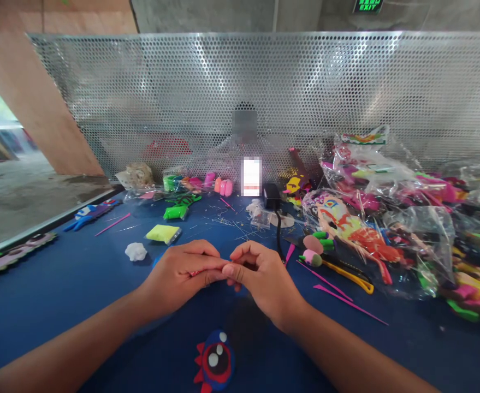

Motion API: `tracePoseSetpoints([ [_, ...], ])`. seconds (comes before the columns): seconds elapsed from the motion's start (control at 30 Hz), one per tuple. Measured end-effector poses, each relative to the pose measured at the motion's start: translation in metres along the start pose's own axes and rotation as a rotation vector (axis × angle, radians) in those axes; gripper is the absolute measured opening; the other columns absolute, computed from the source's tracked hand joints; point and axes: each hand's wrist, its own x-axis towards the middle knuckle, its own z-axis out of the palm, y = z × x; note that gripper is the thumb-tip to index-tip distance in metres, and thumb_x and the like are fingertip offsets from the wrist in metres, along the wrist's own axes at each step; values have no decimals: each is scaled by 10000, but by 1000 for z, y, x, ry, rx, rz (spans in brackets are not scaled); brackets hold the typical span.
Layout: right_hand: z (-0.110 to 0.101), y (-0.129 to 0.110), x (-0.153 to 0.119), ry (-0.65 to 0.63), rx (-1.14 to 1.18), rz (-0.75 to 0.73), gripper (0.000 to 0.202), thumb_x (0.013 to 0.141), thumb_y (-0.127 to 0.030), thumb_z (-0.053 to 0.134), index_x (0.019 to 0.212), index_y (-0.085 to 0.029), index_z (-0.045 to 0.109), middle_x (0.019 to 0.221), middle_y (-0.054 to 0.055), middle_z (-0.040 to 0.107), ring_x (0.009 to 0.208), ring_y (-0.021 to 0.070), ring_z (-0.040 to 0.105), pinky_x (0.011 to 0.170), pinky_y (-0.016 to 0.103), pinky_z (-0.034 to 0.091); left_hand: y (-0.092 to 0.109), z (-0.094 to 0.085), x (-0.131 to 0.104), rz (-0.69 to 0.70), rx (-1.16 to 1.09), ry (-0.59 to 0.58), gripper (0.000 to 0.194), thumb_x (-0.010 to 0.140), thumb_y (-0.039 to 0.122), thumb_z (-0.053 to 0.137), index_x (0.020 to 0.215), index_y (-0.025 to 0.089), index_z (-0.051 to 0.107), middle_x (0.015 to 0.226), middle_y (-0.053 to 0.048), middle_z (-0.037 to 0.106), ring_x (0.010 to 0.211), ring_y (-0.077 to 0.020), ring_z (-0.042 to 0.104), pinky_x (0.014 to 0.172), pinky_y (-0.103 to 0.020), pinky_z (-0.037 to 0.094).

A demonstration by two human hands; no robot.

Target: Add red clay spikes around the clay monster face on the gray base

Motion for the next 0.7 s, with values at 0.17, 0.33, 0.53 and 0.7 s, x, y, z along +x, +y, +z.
tracePoseSetpoints([
  [0.17,2,1,-2,-26,11,78,233,818,-381,675,750,-160,649,614,-1,613,559,101,533,542,239,411,2,-1,1,-26,-47,98,86,835,200,676,886,215,743,797,-1,672,726,-89,615,670,-203,488],
  [0.33,-1,-3,-2,-61,-273,-11,227,832,-387,651,809,-175,728,627,15,639,543,111,544,531,252,411,1,-2,2,-48,-69,57,51,808,238,712,821,191,723,777,5,671,712,-84,610,667,-200,481],
  [0.53,-3,-12,-3,-150,-400,-63,251,874,-381,583,811,-190,733,709,27,661,586,118,562,553,254,424,-2,-2,1,-8,29,88,64,804,249,715,800,186,705,780,1,682,741,-108,617,665,-219,480],
  [0.7,-4,-11,-3,-80,-381,-24,235,829,-383,645,728,-176,696,574,-20,548,524,96,457,497,237,333,2,-2,1,84,41,76,112,846,231,668,935,196,727,804,-6,705,748,-106,633,677,-212,501],
])
